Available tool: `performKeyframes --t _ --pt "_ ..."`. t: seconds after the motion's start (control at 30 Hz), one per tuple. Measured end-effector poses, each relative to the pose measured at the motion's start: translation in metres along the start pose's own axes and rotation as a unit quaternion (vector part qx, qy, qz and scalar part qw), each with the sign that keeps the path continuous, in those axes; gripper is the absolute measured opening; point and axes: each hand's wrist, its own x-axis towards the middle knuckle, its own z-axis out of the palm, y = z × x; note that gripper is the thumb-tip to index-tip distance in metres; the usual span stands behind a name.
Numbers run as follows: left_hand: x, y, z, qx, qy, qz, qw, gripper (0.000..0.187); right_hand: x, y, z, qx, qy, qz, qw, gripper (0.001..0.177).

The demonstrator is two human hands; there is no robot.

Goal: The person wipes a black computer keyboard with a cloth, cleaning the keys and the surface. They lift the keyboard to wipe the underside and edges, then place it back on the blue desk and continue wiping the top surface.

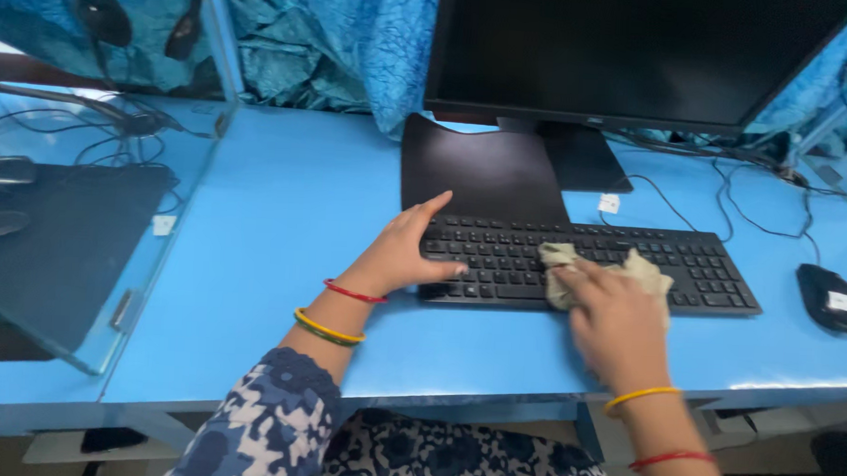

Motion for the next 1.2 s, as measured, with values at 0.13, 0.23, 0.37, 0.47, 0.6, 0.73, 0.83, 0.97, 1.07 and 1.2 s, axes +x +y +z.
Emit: performKeyframes --t 0.13,0.23,0.37,0.47,0.6,0.73,0.83,0.97,1.07,1.2 --pt "-0.001 0.011 -0.001 0.093 -0.020 0.021 0.995 0.117 -0.014 -0.029 0.015 0.045 0.040 -0.121 0.991 0.055" --pt "-0.006 0.018 -0.003 0.117 -0.058 0.007 0.991 0.121 -0.014 -0.015 0.016 0.049 0.056 -0.086 0.993 0.047" --pt "-0.005 0.024 -0.007 0.161 -0.091 -0.012 0.983 0.123 -0.012 0.031 0.020 -0.026 0.110 0.061 0.992 0.042" --pt "-0.006 0.027 -0.004 0.193 -0.106 -0.017 0.975 0.123 -0.013 0.039 0.022 -0.044 0.133 0.085 0.987 0.042" --pt "-0.007 0.029 -0.004 0.213 -0.113 -0.021 0.970 0.123 -0.013 0.019 0.028 -0.003 0.101 -0.017 0.995 0.044" --pt "-0.007 0.028 -0.004 0.209 -0.108 -0.020 0.972 0.123 -0.004 0.048 0.027 -0.017 0.124 0.088 0.988 0.035" --pt "-0.007 0.026 -0.003 0.205 -0.103 -0.015 0.973 0.123 -0.010 0.059 0.025 -0.044 0.164 0.166 0.971 0.038" --pt "-0.006 0.027 -0.004 0.202 -0.108 -0.015 0.973 0.123 -0.015 0.046 0.021 -0.024 0.111 -0.024 0.993 0.044" --pt "-0.007 0.028 -0.005 0.197 -0.106 -0.014 0.975 0.123 -0.016 0.046 0.019 -0.004 0.118 -0.017 0.993 0.041" --pt "-0.008 0.030 -0.006 0.193 -0.111 -0.026 0.975 0.123 -0.012 0.050 0.025 -0.068 0.140 0.115 0.981 0.038"
